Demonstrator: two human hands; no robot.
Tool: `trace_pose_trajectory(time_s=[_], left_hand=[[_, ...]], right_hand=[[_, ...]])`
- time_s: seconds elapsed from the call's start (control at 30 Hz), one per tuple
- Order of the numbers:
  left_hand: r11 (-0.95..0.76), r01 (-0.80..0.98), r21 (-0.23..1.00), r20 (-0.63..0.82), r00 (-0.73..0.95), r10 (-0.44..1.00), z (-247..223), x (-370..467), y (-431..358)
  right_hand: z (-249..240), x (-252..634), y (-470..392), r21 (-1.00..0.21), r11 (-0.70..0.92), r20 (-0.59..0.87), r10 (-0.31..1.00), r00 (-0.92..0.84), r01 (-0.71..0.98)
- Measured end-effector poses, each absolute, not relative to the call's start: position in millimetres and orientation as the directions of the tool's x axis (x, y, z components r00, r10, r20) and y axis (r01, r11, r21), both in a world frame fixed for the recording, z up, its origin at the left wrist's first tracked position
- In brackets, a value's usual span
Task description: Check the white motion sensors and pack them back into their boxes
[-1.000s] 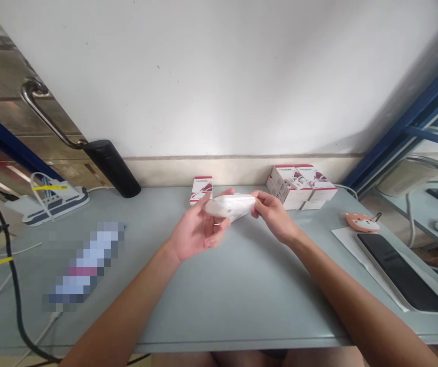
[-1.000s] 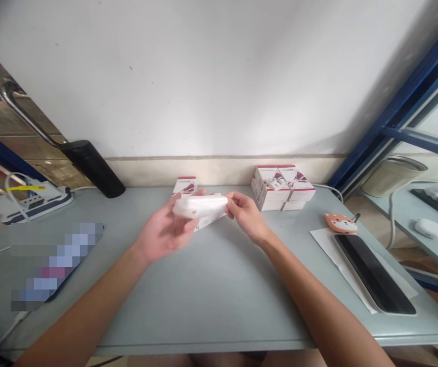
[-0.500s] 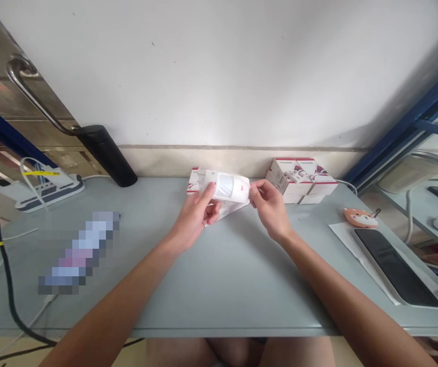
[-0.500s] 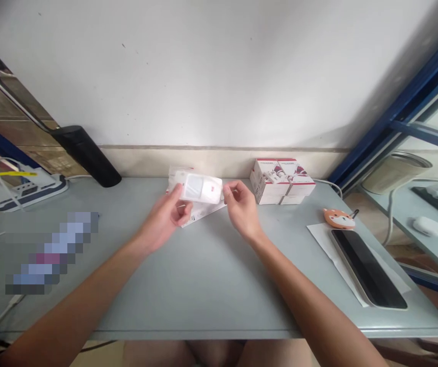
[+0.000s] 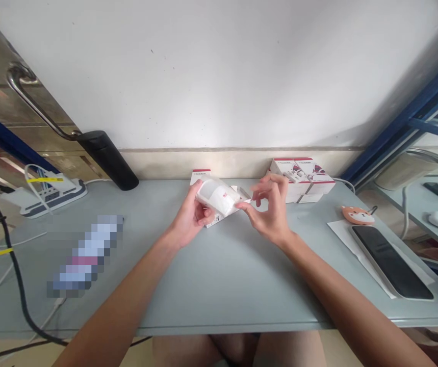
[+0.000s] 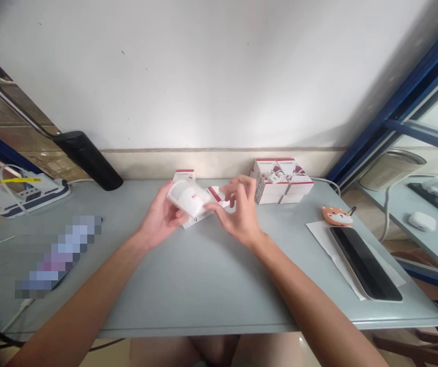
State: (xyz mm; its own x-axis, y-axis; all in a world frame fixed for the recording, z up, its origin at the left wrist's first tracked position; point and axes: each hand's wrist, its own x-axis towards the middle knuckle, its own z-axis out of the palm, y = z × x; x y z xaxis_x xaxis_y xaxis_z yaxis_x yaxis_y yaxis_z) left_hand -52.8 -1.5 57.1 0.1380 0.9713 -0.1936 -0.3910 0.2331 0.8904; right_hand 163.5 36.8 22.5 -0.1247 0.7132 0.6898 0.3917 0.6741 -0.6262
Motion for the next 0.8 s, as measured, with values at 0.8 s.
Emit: trace_pose_trajectory(time_s=[0.8], left_hand=[[-0.278, 0.660, 0.698, 0.369, 0.001, 0.930, 34.0, -54.5, 1.5]], right_hand=[[28.0, 169.2, 38.1, -0.435, 0.696, 0.675, 0.672, -0.305, 0.571]])
